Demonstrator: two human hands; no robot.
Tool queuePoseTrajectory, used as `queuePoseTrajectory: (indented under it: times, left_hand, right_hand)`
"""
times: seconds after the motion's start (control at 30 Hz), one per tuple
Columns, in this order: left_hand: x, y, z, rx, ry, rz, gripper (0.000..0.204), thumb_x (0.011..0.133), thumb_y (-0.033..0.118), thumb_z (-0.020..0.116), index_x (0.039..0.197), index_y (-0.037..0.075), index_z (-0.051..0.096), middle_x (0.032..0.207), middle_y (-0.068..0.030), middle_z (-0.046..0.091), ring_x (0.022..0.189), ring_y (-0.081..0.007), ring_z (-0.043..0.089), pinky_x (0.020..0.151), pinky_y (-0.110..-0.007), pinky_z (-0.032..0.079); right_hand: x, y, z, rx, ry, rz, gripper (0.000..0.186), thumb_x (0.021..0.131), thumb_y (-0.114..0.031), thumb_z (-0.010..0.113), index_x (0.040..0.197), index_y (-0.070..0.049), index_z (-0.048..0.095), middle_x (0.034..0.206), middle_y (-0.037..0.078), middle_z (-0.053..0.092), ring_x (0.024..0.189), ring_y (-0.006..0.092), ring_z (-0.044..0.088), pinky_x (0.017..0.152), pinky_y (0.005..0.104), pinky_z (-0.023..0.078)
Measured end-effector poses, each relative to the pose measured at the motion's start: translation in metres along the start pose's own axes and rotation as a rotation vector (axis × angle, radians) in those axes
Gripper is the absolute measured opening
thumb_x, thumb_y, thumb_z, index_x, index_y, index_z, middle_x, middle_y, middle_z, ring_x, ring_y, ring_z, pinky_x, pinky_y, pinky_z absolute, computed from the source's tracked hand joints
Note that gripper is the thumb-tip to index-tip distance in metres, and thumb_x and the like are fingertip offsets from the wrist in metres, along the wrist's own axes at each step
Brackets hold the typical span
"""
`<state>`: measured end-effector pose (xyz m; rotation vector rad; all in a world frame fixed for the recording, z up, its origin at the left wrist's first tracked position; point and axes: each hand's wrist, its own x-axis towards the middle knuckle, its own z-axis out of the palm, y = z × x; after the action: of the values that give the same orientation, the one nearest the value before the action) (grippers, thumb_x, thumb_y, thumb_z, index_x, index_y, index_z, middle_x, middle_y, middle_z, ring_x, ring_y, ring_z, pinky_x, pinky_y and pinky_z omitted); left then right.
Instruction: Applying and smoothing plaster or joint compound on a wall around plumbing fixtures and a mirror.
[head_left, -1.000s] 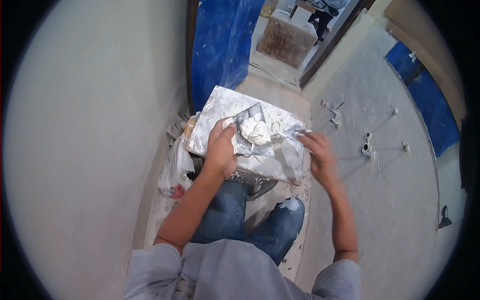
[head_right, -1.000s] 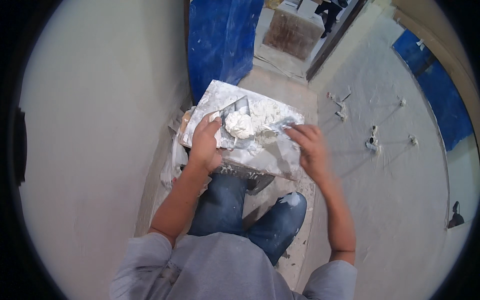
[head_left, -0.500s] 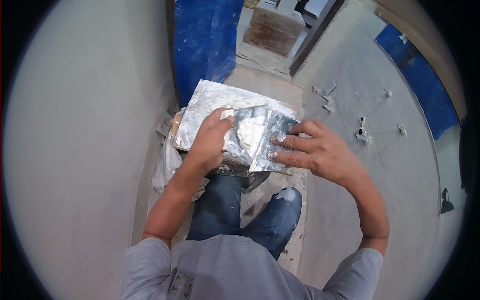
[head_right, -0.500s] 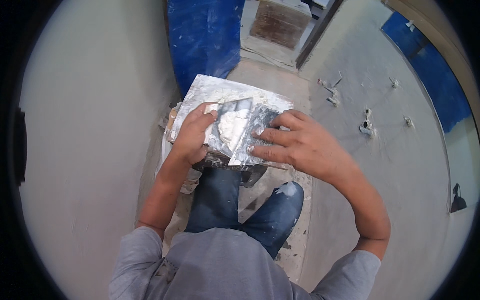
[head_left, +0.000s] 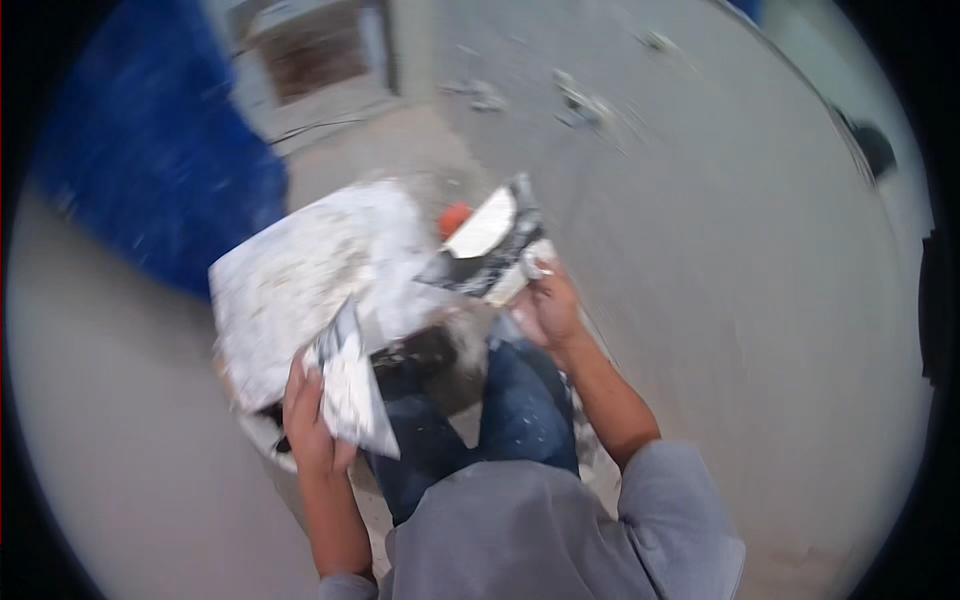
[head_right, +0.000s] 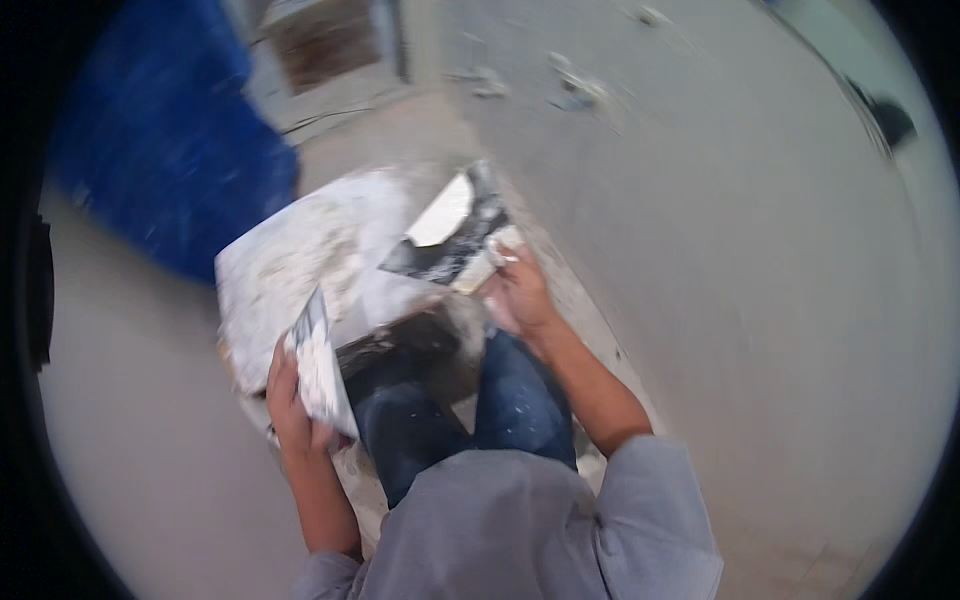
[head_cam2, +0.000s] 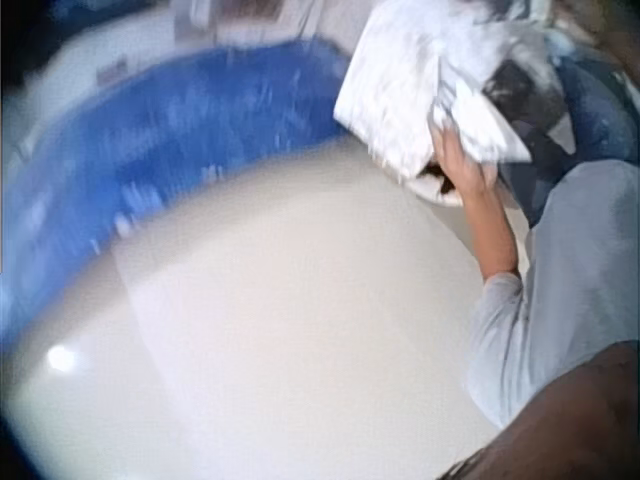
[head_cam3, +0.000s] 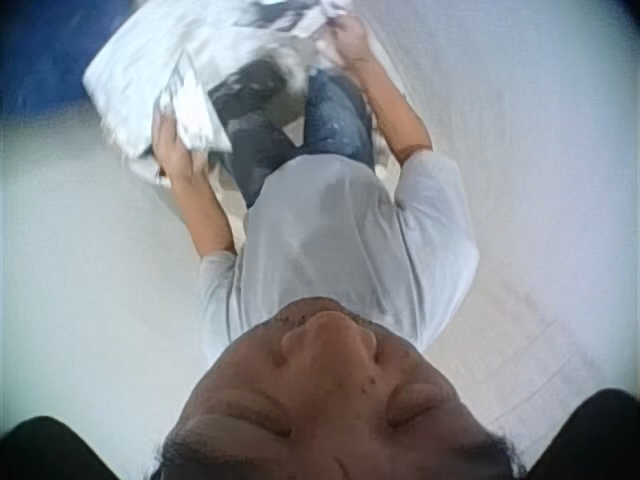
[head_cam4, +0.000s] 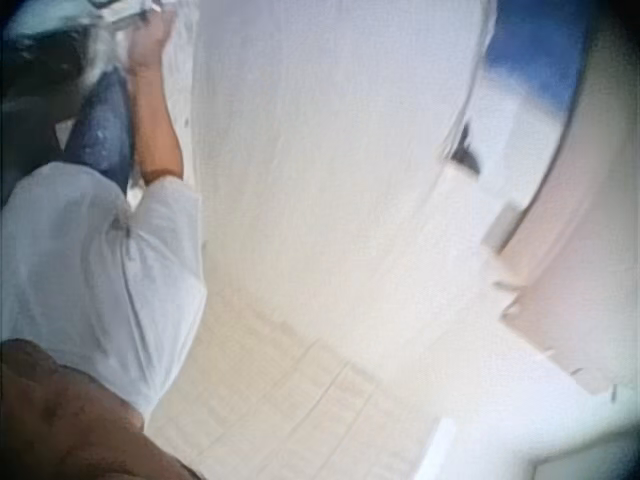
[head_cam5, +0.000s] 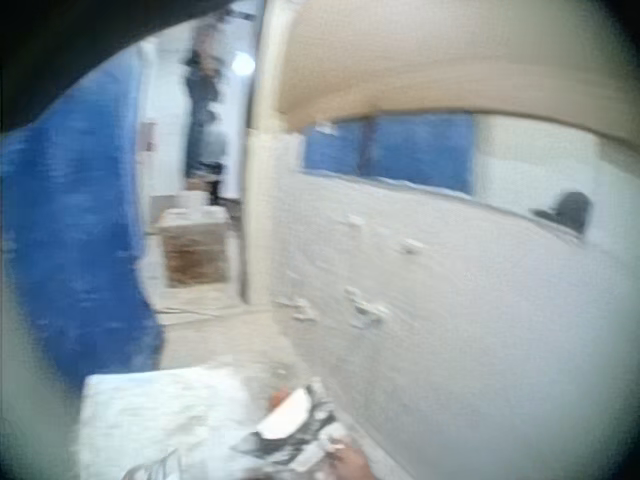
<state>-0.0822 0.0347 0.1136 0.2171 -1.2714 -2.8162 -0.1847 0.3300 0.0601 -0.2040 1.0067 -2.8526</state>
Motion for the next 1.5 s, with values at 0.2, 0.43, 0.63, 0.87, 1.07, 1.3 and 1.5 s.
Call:
queuePoseTrajectory:
  times: [0.2,0.43,0.63,0.87,1.07,1.3,1.5]
  left_hand:
    - [-0.009,-0.088,0.005,0.102,-0.164,-0.365,0.045,0.101,0.019,0.054,0.139,-0.002,0.046,0.122,-0.0153,0.065,0.105,-0.0221,0.068,0.092,-0.035,0.056]
    - [0.002,-0.130,0.010,0.140,-0.213,-0.508,0.046,0.099,0.021,0.060,0.138,0.000,0.047,0.122,-0.0142,0.065,0.104,-0.0219,0.069,0.092,-0.034,0.056]
    - [0.007,-0.142,0.005,0.158,-0.198,-0.487,0.043,0.101,0.016,0.055,0.139,-0.002,0.046,0.127,-0.0154,0.064,0.110,-0.0222,0.067,0.095,-0.034,0.055]
    - [0.007,-0.154,-0.003,0.174,-0.163,-0.519,0.041,0.103,0.014,0.052,0.140,-0.002,0.046,0.129,-0.0159,0.064,0.112,-0.0230,0.067,0.097,-0.035,0.055]
    - [0.001,-0.158,-0.004,0.199,-0.089,-0.504,0.040,0.103,0.017,0.056,0.138,0.000,0.049,0.126,-0.0137,0.065,0.109,-0.0224,0.068,0.094,-0.035,0.056]
    - [-0.005,-0.163,0.009,0.176,-0.109,-0.523,0.038,0.103,0.018,0.056,0.135,0.000,0.049,0.122,-0.0136,0.066,0.104,-0.0212,0.068,0.091,-0.033,0.057]
    - [-0.005,-0.161,0.011,0.169,-0.111,-0.528,0.038,0.103,0.020,0.055,0.135,0.000,0.048,0.118,-0.0138,0.066,0.101,-0.0199,0.069,0.089,-0.033,0.057]
  right_hand:
    - [-0.074,-0.009,-0.097,0.129,0.445,-0.105,0.037,0.102,-0.034,0.042,0.129,-0.013,0.058,0.111,0.007,0.070,0.094,0.0271,0.070,0.066,0.0465,0.056]
    - [-0.181,0.024,-0.276,0.060,1.047,-0.252,0.025,0.098,-0.027,0.047,0.114,-0.017,0.061,0.095,0.001,0.070,0.080,0.0181,0.068,0.057,0.0347,0.050]
    - [-0.242,0.059,-0.343,-0.043,1.134,-0.145,0.032,0.100,-0.009,0.056,0.131,-0.014,0.052,0.121,0.009,0.064,0.103,0.0268,0.068,0.079,0.0455,0.060]
    - [-0.249,0.095,-0.436,0.153,1.202,-0.164,0.027,0.107,-0.010,0.041,0.132,-0.007,0.050,0.126,0.013,0.063,0.112,0.0306,0.066,0.095,0.0485,0.058]
    - [-0.205,0.104,-0.482,0.377,1.151,-0.193,0.030,0.102,-0.002,0.035,0.127,-0.001,0.052,0.127,0.021,0.062,0.121,0.0364,0.062,0.105,0.0475,0.053]
    - [-0.144,0.074,-0.503,0.594,1.325,-0.332,0.027,0.108,-0.014,0.036,0.124,-0.001,0.053,0.121,0.020,0.065,0.110,0.0367,0.066,0.096,0.0503,0.058]
    - [-0.128,0.020,-0.501,0.652,1.272,-0.314,0.029,0.108,-0.017,0.038,0.119,0.003,0.056,0.118,0.020,0.067,0.108,0.0350,0.068,0.093,0.0483,0.060]
